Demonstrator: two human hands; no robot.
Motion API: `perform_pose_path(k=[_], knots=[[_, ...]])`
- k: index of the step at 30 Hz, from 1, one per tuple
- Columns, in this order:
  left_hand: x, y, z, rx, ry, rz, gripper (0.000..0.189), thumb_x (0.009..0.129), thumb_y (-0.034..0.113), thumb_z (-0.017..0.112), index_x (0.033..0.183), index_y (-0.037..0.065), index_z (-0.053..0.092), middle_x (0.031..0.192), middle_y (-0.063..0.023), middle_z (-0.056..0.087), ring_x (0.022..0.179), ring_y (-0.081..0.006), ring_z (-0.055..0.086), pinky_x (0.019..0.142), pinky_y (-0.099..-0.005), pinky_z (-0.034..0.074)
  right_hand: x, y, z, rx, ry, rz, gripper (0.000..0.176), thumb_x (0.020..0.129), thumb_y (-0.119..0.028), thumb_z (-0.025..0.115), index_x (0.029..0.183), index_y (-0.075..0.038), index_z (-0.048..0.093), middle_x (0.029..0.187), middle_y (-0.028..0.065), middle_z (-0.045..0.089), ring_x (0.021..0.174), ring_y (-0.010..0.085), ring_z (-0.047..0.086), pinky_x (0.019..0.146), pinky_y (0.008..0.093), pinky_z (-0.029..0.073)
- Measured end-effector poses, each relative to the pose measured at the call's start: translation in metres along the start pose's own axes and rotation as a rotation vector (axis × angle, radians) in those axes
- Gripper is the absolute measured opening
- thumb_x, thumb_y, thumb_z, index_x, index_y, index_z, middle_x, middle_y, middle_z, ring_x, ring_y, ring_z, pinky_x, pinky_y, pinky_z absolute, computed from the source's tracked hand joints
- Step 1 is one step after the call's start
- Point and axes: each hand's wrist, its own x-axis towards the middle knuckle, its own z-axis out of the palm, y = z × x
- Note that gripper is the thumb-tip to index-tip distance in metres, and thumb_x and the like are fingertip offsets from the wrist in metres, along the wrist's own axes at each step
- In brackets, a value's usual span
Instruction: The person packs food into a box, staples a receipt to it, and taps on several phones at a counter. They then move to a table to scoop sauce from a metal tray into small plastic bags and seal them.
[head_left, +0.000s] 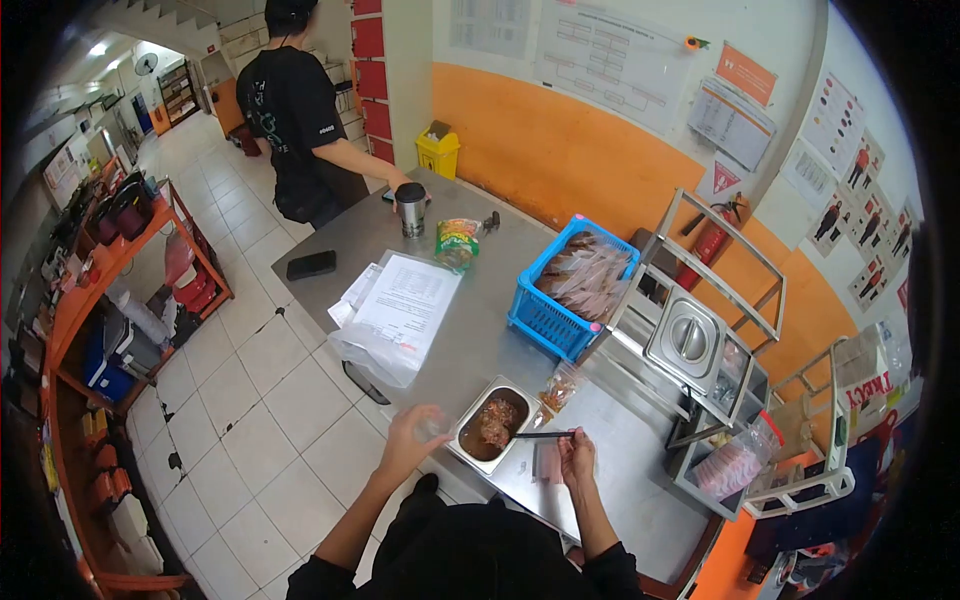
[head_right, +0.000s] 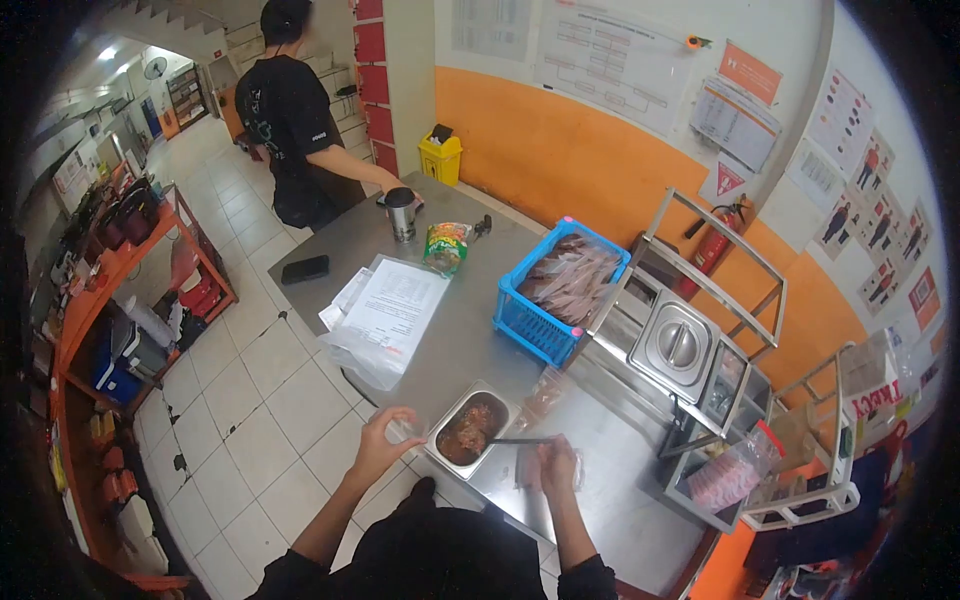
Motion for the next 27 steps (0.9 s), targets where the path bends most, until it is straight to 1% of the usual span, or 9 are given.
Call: perform_pose_path(k=[1,2,4,7,10,11,15,21,27], knots=[[0.006,0.001,0.003,0.027,0.020,0.037,0.048,0.068,0.024,0.083,0.107,0.006,0.061,0.098,-0.0070,0.067,0.104,-0.0287,0.058,0.092,-0.0415,0.043,-0.005,-0.023,0.016,-0.086,-0.062,0.006,0.016,0.096,-0.020,0.054,0.096,-0.005,0.059,0.089,0.0033,0.057,0.076,0.0133,0.058,0.065,0.0219,0.052],[0.012,-0.001,0.008,0.053,0.038,0.073,0.051,0.068,0.024,0.082,0.111,0.007,0.060,0.098,-0.0057,0.068,0.106,-0.0283,0.057,0.094,-0.0421,0.041,-0.005,-0.041,0.034,-0.065,-0.102,-0.069,0.019,0.098,-0.021,0.053,0.087,-0.006,0.057,0.076,0.0050,0.063,0.063,0.0126,0.062,0.060,0.0199,0.056],[0.024,0.003,0.013,0.089,0.047,0.126,0.056,0.068,0.026,0.082,0.116,0.009,0.057,0.099,-0.0030,0.069,0.109,-0.0271,0.054,0.097,-0.0425,0.037,-0.005,-0.077,0.066,-0.074,-0.085,-0.120,0.020,0.097,-0.023,0.055,0.086,-0.006,0.057,0.075,0.0043,0.062,0.062,0.0114,0.061,0.058,0.0181,0.054],[0.038,0.017,0.016,0.120,0.008,0.164,0.063,0.069,0.029,0.081,0.121,0.011,0.053,0.101,0.0007,0.070,0.112,-0.0249,0.053,0.101,-0.0422,0.033,0.004,-0.123,0.102,-0.111,-0.189,-0.189,0.022,0.097,-0.025,0.055,0.086,-0.005,0.057,0.073,0.0040,0.060,0.060,0.0101,0.059,0.054,0.0179,0.051],[0.047,0.028,0.019,0.156,-0.035,0.191,0.066,0.070,0.031,0.080,0.125,0.012,0.049,0.104,0.0024,0.070,0.112,-0.0237,0.053,0.103,-0.0423,0.030,0.006,-0.159,0.130,-0.313,-0.364,-0.207,0.019,0.095,-0.026,0.058,0.094,-0.008,0.059,0.085,-0.0009,0.056,0.068,0.0096,0.052,0.059,0.0238,0.043],[0.048,0.031,0.021,0.172,-0.040,0.204,0.067,0.070,0.032,0.080,0.126,0.013,0.049,0.104,0.0026,0.070,0.112,-0.0233,0.053,0.103,-0.0428,0.030,0.006,-0.164,0.141,-0.325,-0.324,-0.217,0.020,0.095,-0.027,0.058,0.092,-0.007,0.059,0.084,0.0017,0.059,0.066,0.0094,0.052,0.057,0.0236,0.041],[0.052,0.039,0.025,0.237,-0.025,0.285,0.070,0.071,0.033,0.079,0.130,0.015,0.046,0.105,0.0042,0.070,0.112,-0.0221,0.052,0.102,-0.0443,0.029,-0.007,-0.179,0.182,-0.444,-0.439,-0.254,0.025,0.098,-0.029,0.054,0.091,-0.005,0.058,0.080,0.0076,0.065,0.060,0.0101,0.053,0.056,0.0240,0.043],[0.056,0.050,0.023,0.258,-0.086,0.285,0.074,0.071,0.041,0.077,0.132,0.017,0.044,0.105,0.0045,0.070,0.114,-0.0210,0.052,0.103,-0.0440,0.027,-0.019,-0.187,0.222,-0.683,-0.483,-0.381,0.028,0.101,-0.027,0.048,0.089,-0.003,0.054,0.074,0.0081,0.063,0.053,0.0120,0.057,0.048,0.0224,0.046],[0.058,0.054,0.028,0.266,-0.075,0.290,0.075,0.070,0.048,0.076,0.131,0.017,0.045,0.106,0.0035,0.069,0.112,-0.0209,0.053,0.103,-0.0438,0.028,-0.071,-0.184,0.278,-0.937,-0.593,-0.691,0.024,0.099,-0.021,0.051,0.087,-0.001,0.052,0.071,0.0079,0.062,0.051,0.0128,0.058,0.046,0.0244,0.047]])
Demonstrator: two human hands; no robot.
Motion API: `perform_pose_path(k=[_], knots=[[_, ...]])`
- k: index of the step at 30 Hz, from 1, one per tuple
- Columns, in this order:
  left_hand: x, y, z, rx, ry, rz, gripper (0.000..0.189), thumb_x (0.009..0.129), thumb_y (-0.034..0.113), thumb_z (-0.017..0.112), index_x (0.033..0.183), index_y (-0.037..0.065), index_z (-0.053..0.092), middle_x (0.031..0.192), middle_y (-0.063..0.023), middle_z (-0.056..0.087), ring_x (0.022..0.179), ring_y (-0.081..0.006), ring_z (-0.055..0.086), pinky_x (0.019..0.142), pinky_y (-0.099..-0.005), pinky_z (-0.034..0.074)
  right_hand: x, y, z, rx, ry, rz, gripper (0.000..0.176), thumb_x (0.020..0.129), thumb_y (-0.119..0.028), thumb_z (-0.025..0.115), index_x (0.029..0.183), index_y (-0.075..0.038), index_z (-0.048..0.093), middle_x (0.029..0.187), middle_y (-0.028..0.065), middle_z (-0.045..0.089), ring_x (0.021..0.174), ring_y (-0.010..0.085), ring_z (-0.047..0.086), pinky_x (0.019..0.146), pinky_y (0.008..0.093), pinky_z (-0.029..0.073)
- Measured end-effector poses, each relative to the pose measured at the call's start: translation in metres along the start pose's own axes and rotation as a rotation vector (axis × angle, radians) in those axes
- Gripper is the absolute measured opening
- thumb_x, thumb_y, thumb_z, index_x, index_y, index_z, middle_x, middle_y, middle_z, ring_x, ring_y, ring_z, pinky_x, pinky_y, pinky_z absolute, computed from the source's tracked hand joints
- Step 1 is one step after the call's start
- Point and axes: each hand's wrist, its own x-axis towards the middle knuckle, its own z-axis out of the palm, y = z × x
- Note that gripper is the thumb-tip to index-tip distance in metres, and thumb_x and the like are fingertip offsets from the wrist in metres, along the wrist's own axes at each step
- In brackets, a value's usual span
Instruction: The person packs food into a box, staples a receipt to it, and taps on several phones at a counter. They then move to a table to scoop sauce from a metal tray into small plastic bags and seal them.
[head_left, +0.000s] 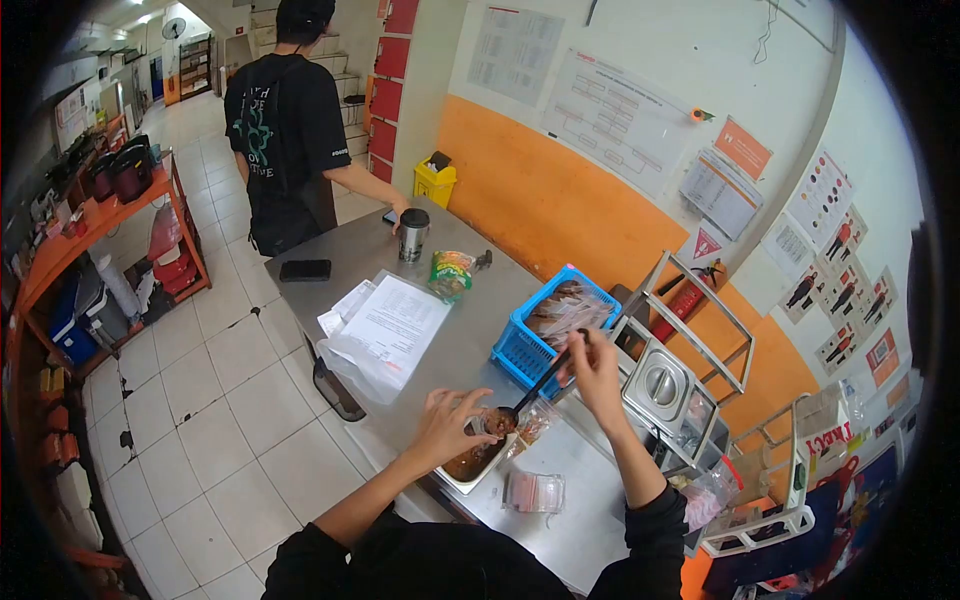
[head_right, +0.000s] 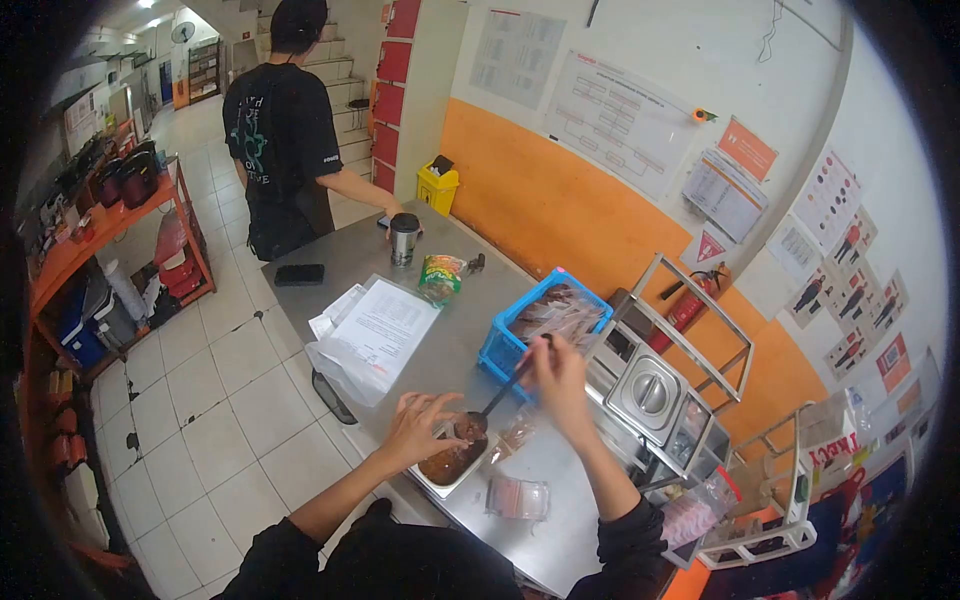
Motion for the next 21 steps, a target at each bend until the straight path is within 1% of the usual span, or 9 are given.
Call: perform_pose_path(k=[3,6,9,10,13,21], knots=[[0.000,-0.001,0.008,-0.031,0.058,-0.009,0.077,0.068,0.050,0.077,0.131,0.018,0.046,0.103,0.0029,0.070,0.109,-0.0215,0.054,0.102,-0.0431,0.028,-0.015,-0.037,0.021,-0.362,-0.104,-0.217,0.018,0.097,-0.015,0.054,0.088,0.001,0.052,0.069,0.0071,0.060,0.051,0.0121,0.057,0.047,0.0265,0.048],[0.002,-0.005,0.018,-0.014,0.076,-0.046,0.077,0.067,0.050,0.077,0.130,0.019,0.046,0.100,0.0019,0.071,0.108,-0.0223,0.055,0.101,-0.0425,0.030,-0.027,-0.059,0.038,-0.498,-0.227,-0.377,0.013,0.094,-0.008,0.058,0.090,0.002,0.051,0.069,0.0099,0.059,0.052,0.0174,0.058,0.049,0.0302,0.047],[0.002,-0.001,0.018,-0.043,0.137,-0.042,0.076,0.066,0.050,0.078,0.128,0.020,0.047,0.097,0.0025,0.071,0.106,-0.0226,0.056,0.099,-0.0429,0.030,-0.033,-0.072,0.048,-0.534,-0.247,-0.586,0.012,0.090,-0.005,0.061,0.089,0.001,0.050,0.070,0.0135,0.056,0.056,0.0259,0.057,0.051,0.0345,0.044],[0.002,0.000,0.018,-0.037,0.148,-0.034,0.075,0.066,0.050,0.078,0.128,0.020,0.047,0.097,0.0028,0.071,0.106,-0.0225,0.056,0.099,-0.0430,0.030,-0.036,-0.079,0.049,-0.539,-0.274,-0.552,0.013,0.088,-0.003,0.062,0.085,0.000,0.049,0.070,0.0150,0.054,0.060,0.0320,0.056,0.054,0.0374,0.043],[0.001,0.000,0.019,-0.013,0.175,-0.016,0.073,0.068,0.049,0.077,0.127,0.020,0.047,0.096,0.0038,0.071,0.105,-0.0220,0.056,0.099,-0.0434,0.030,-0.037,-0.084,0.051,-0.578,-0.305,-0.654,0.015,0.088,-0.002,0.063,0.083,-0.001,0.048,0.068,0.0141,0.052,0.058,0.0317,0.055,0.052,0.0380,0.042],[0.001,-0.004,0.027,0.034,0.176,0.001,0.071,0.071,0.048,0.074,0.129,0.020,0.045,0.097,0.0039,0.070,0.102,-0.0205,0.057,0.099,-0.0423,0.029,-0.043,-0.085,0.050,-0.585,-0.333,-0.698,0.017,0.085,-0.001,0.064,0.080,-0.001,0.048,0.067,0.0128,0.051,0.057,0.0297,0.056,0.051,0.0384,0.043]])
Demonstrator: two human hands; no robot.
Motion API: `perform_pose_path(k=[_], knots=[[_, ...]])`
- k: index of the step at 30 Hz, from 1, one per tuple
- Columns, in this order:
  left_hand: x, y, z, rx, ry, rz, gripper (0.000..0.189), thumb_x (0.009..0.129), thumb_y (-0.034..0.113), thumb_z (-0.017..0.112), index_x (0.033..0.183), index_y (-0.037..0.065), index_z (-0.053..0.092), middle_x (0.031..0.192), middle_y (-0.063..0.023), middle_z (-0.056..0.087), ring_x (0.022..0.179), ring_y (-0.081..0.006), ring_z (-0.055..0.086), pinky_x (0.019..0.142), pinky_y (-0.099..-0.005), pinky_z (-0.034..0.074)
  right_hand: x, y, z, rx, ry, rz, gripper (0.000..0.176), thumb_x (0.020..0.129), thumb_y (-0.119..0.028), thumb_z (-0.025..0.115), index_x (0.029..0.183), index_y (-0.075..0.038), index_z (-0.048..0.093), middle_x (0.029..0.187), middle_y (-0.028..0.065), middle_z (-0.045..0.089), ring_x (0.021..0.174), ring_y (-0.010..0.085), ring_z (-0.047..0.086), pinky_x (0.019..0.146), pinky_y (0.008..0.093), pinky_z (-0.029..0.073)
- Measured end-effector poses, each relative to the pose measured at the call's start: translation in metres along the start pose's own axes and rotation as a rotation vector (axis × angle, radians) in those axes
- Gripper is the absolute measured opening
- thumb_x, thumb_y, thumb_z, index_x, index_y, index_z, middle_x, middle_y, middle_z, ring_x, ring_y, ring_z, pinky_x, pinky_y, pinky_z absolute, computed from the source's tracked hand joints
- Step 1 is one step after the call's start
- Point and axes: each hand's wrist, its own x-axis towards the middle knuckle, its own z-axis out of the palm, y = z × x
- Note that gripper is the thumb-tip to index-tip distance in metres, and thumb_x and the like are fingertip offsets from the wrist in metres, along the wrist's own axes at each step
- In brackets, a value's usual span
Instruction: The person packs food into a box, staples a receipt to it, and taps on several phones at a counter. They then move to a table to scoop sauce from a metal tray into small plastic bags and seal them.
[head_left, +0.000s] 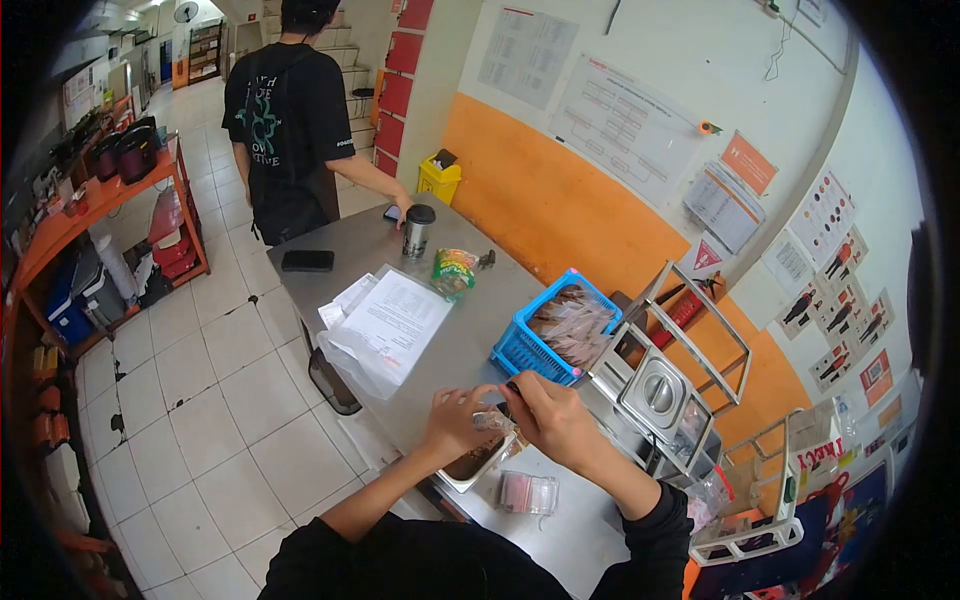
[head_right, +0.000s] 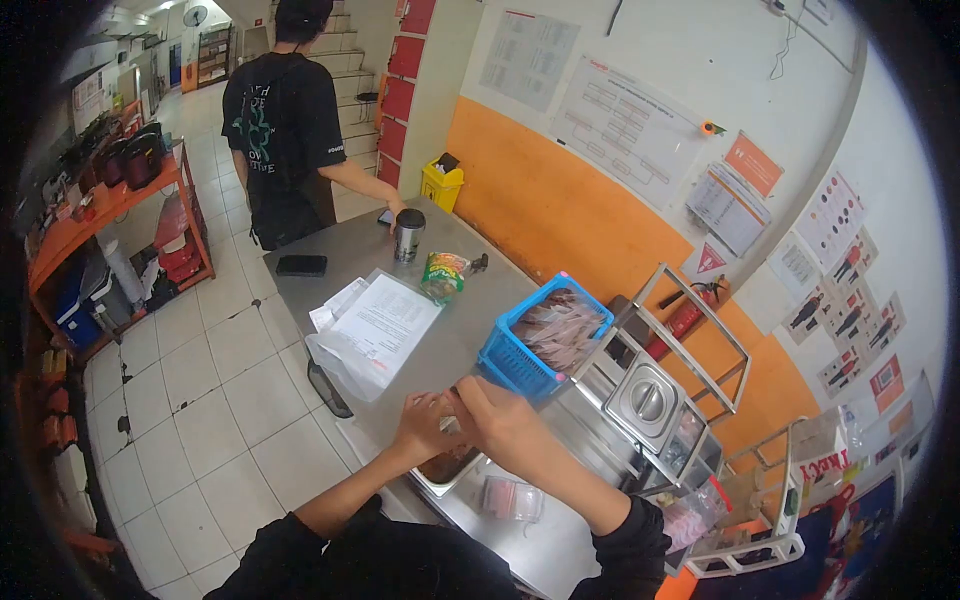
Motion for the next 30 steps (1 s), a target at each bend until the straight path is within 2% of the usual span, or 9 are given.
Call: perform_pose_path(k=[7,10,13,16,21,22,26,28,30], knots=[[0.004,-0.001,0.004,-0.054,-0.007,-0.027,0.068,0.070,0.049,0.075,0.126,0.020,0.047,0.092,0.0051,0.071,0.101,-0.0195,0.058,0.097,-0.0418,0.031,-0.004,0.002,-0.002,0.028,-0.006,-0.055,0.013,0.084,0.000,0.065,0.083,0.000,0.052,0.068,0.0128,0.052,0.057,0.0297,0.056,0.050,0.0365,0.044],[0.006,0.006,-0.004,-0.100,-0.011,-0.069,0.068,0.070,0.049,0.075,0.124,0.019,0.048,0.093,0.0050,0.071,0.100,-0.0200,0.058,0.097,-0.0422,0.031,-0.014,0.017,-0.001,-0.016,0.032,-0.031,0.012,0.085,0.000,0.064,0.086,0.002,0.053,0.071,0.0123,0.055,0.054,0.0252,0.057,0.048,0.0347,0.043],[0.008,0.006,-0.006,-0.136,-0.041,-0.081,0.068,0.071,0.049,0.075,0.125,0.018,0.049,0.094,0.0049,0.071,0.100,-0.0209,0.059,0.096,-0.0424,0.032,-0.024,0.036,-0.007,0.044,0.144,0.190,0.010,0.091,-0.004,0.060,0.088,0.002,0.053,0.072,0.0093,0.057,0.051,0.0176,0.057,0.046,0.0309,0.044],[0.007,0.004,-0.003,-0.125,-0.057,-0.082,0.068,0.071,0.049,0.076,0.125,0.016,0.049,0.094,0.0041,0.072,0.100,-0.0220,0.060,0.096,-0.0420,0.032,-0.039,0.062,-0.011,0.386,0.372,0.551,0.015,0.097,-0.012,0.054,0.090,0.001,0.052,0.074,0.0066,0.058,0.050,0.0121,0.055,0.043,0.0271,0.044],[-0.001,-0.002,-0.006,-0.134,-0.114,-0.140,0.069,0.071,0.048,0.078,0.126,0.016,0.050,0.095,0.0019,0.072,0.108,-0.0213,0.058,0.099,-0.0410,0.029,-0.106,0.124,0.004,0.632,0.856,0.701,0.023,0.099,-0.022,0.051,0.089,-0.002,0.053,0.077,0.0083,0.060,0.050,0.0129,0.055,0.042,0.0250,0.043],[-0.003,-0.004,-0.007,-0.133,-0.086,-0.130,0.068,0.071,0.047,0.078,0.125,0.016,0.050,0.094,0.0007,0.072,0.104,-0.0228,0.060,0.097,-0.0410,0.032,-0.129,0.140,0.017,0.660,0.953,0.739,0.024,0.099,-0.023,0.051,0.088,-0.002,0.053,0.077,0.0091,0.060,0.050,0.0132,0.054,0.041,0.0253,0.043],[-0.004,-0.008,-0.018,-0.150,-0.008,-0.132,0.064,0.069,0.041,0.080,0.120,0.015,0.052,0.089,-0.0034,0.072,0.093,-0.0270,0.063,0.091,-0.0414,0.039,-0.211,0.158,0.104,0.659,0.958,0.884,0.027,0.098,-0.024,0.052,0.085,-0.001,0.053,0.074,0.0138,0.063,0.050,0.0173,0.058,0.044,0.0290,0.047],[0.000,-0.003,-0.022,-0.176,0.025,-0.145,0.063,0.067,0.037,0.082,0.118,0.014,0.053,0.087,-0.0045,0.071,0.091,-0.0278,0.064,0.090,-0.0412,0.039,-0.214,0.126,0.134,0.975,0.725,0.960,0.022,0.096,-0.020,0.055,0.092,0.002,0.058,0.080,0.0149,0.066,0.062,0.0211,0.064,0.056,0.0308,0.053],[0.004,0.003,-0.025,-0.209,0.071,-0.152,0.062,0.066,0.033,0.084,0.116,0.013,0.053,0.085,-0.0048,0.071,0.090,-0.0282,0.064,0.089,-0.0407,0.039,-0.208,0.121,0.158,0.722,0.306,0.869,0.022,0.094,-0.015,0.058,0.105,0.003,0.063,0.092,0.0135,0.069,0.081,0.0215,0.067,0.072,0.0324,0.054]])
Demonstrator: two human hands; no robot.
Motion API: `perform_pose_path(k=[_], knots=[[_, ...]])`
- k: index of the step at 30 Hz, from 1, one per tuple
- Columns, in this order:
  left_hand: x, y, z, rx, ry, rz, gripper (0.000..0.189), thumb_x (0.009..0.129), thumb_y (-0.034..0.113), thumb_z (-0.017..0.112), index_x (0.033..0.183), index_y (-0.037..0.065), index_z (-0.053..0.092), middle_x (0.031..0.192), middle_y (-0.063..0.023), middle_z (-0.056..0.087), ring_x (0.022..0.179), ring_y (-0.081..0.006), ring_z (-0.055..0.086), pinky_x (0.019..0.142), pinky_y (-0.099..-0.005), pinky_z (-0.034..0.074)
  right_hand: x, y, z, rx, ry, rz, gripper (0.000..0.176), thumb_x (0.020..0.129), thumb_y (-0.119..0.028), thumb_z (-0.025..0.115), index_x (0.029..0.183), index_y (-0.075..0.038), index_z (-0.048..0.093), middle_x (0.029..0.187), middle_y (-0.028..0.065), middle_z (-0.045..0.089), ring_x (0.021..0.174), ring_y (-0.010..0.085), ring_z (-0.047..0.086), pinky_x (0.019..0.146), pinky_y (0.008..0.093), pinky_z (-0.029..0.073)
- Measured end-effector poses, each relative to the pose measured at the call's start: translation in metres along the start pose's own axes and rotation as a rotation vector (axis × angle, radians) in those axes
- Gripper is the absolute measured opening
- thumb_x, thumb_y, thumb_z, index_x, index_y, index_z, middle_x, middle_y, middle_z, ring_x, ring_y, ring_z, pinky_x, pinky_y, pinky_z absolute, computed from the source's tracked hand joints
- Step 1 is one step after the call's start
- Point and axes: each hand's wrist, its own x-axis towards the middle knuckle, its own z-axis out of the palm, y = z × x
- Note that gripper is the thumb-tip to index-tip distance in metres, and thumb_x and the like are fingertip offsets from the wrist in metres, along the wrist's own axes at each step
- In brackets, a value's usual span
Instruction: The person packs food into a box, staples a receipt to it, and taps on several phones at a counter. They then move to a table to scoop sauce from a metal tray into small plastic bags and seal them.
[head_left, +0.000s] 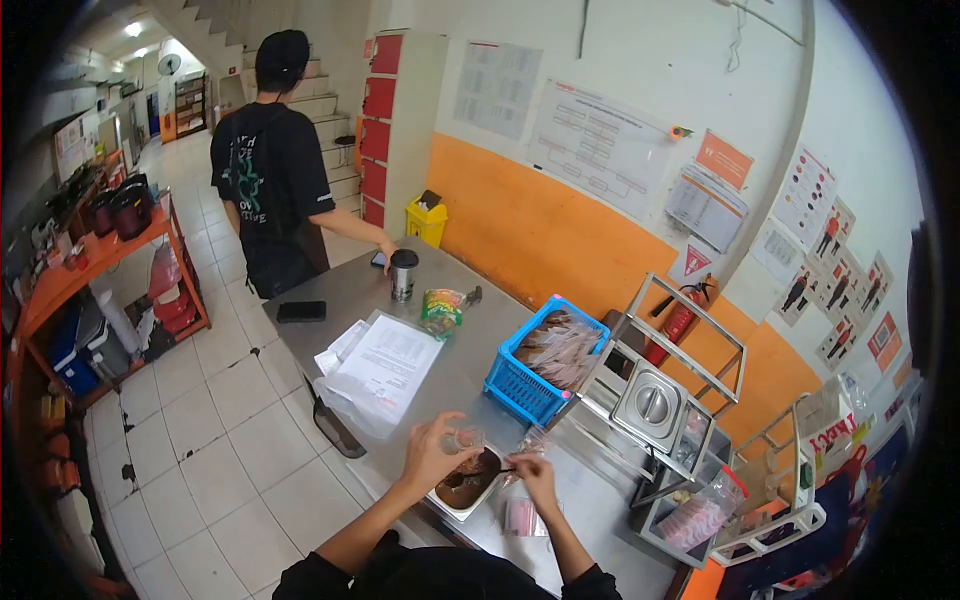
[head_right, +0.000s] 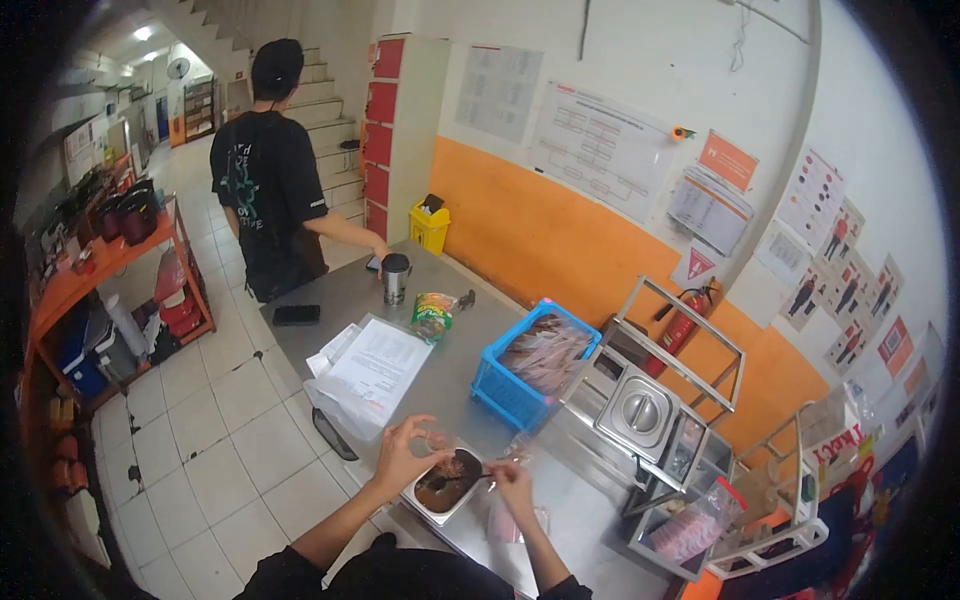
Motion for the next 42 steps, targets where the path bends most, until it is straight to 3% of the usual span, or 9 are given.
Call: perform_pose_path(k=[3,6,9,18,21,24,28,33,42], knots=[[0.006,0.017,-0.003,-0.055,0.035,0.002,0.060,0.066,0.029,0.085,0.114,0.010,0.053,0.082,-0.0056,0.070,0.086,-0.0256,0.066,0.084,-0.0381,0.045,0.009,-0.049,0.028,-0.531,0.121,-0.448,0.028,0.092,-0.014,0.061,0.115,0.000,0.064,0.100,0.0086,0.070,0.093,0.0178,0.064,0.083,0.0319,0.050],[0.009,0.021,0.007,-0.282,0.070,-0.092,0.059,0.067,0.025,0.086,0.113,0.008,0.052,0.082,-0.0066,0.070,0.079,-0.0213,0.068,0.075,-0.0337,0.051,0.015,-0.107,0.034,-0.123,0.006,-0.221,0.024,0.090,-0.015,0.064,0.110,-0.003,0.068,0.099,0.0064,0.071,0.094,0.0148,0.063,0.083,0.0304,0.049],[0.015,0.027,0.008,-0.266,0.151,-0.078,0.058,0.067,0.021,0.086,0.112,0.008,0.052,0.081,-0.0080,0.070,0.075,-0.0184,0.068,0.067,-0.0302,0.053,0.020,-0.125,0.033,0.007,-0.033,-0.151,0.024,0.087,-0.016,0.067,0.108,-0.005,0.069,0.097,0.0050,0.071,0.092,0.0138,0.063,0.083,0.0295,0.048],[0.031,0.036,-0.004,-0.272,0.067,-0.059,0.053,0.068,0.014,0.085,0.109,0.008,0.052,0.085,-0.0072,0.068,0.081,-0.0166,0.068,0.075,-0.0287,0.051,0.029,-0.173,0.025,-0.169,-0.004,-0.268,0.012,0.082,-0.012,0.073,0.086,0.000,0.073,0.083,0.0061,0.071,0.078,0.0102,0.063,0.073,0.0263,0.048],[0.032,0.036,-0.011,-0.742,-0.156,-0.230,0.040,0.079,0.011,0.077,0.113,0.003,0.056,0.092,-0.0080,0.068,0.086,-0.0159,0.067,0.081,-0.0289,0.051,0.033,-0.173,0.017,-0.176,0.073,-0.262,0.015,0.081,-0.013,0.073,0.088,0.000,0.073,0.081,0.0099,0.070,0.077,0.0153,0.064,0.073,0.0290,0.049],[0.032,0.029,-0.010,-0.834,-0.285,-0.210,0.029,0.090,0.011,0.064,0.116,-0.002,0.061,0.101,-0.0095,0.068,0.090,-0.0153,0.066,0.083,-0.0291,0.051,0.034,-0.175,0.003,-0.206,0.108,-0.278,0.015,0.081,-0.013,0.073,0.089,0.000,0.072,0.080,0.0101,0.071,0.075,0.0144,0.064,0.071,0.0286,0.049],[0.031,0.034,0.002,-0.858,-0.184,-0.195,0.028,0.096,0.015,0.056,0.111,-0.007,0.065,0.105,-0.0119,0.068,0.084,-0.0156,0.066,0.077,-0.0271,0.052,0.033,-0.170,-0.001,0.019,0.077,-0.181,0.015,0.082,-0.014,0.073,0.089,-0.001,0.073,0.083,0.0060,0.072,0.076,0.0119,0.062,0.072,0.0282,0.049],[0.031,0.058,-0.003,-0.794,-0.136,-0.184,0.025,0.097,0.012,0.053,0.107,-0.007,0.066,0.100,-0.0110,0.069,0.083,-0.0153,0.067,0.075,-0.0261,0.054,0.029,-0.158,0.001,-0.028,0.040,-0.198,0.017,0.080,-0.014,0.073,0.090,-0.001,0.073,0.083,0.0037,0.070,0.078,0.0103,0.060,0.076,0.0271,0.048],[0.029,0.069,0.008,-0.779,-0.040,-0.196,0.019,0.092,0.007,0.059,0.102,-0.006,0.069,0.092,-0.0097,0.071,0.076,-0.0137,0.067,0.069,-0.0240,0.054,0.029,-0.162,0.003,-0.015,0.054,-0.212,0.013,0.079,-0.012,0.074,0.084,0.000,0.072,0.080,0.0028,0.069,0.076,0.0077,0.058,0.072,0.0242,0.046]])
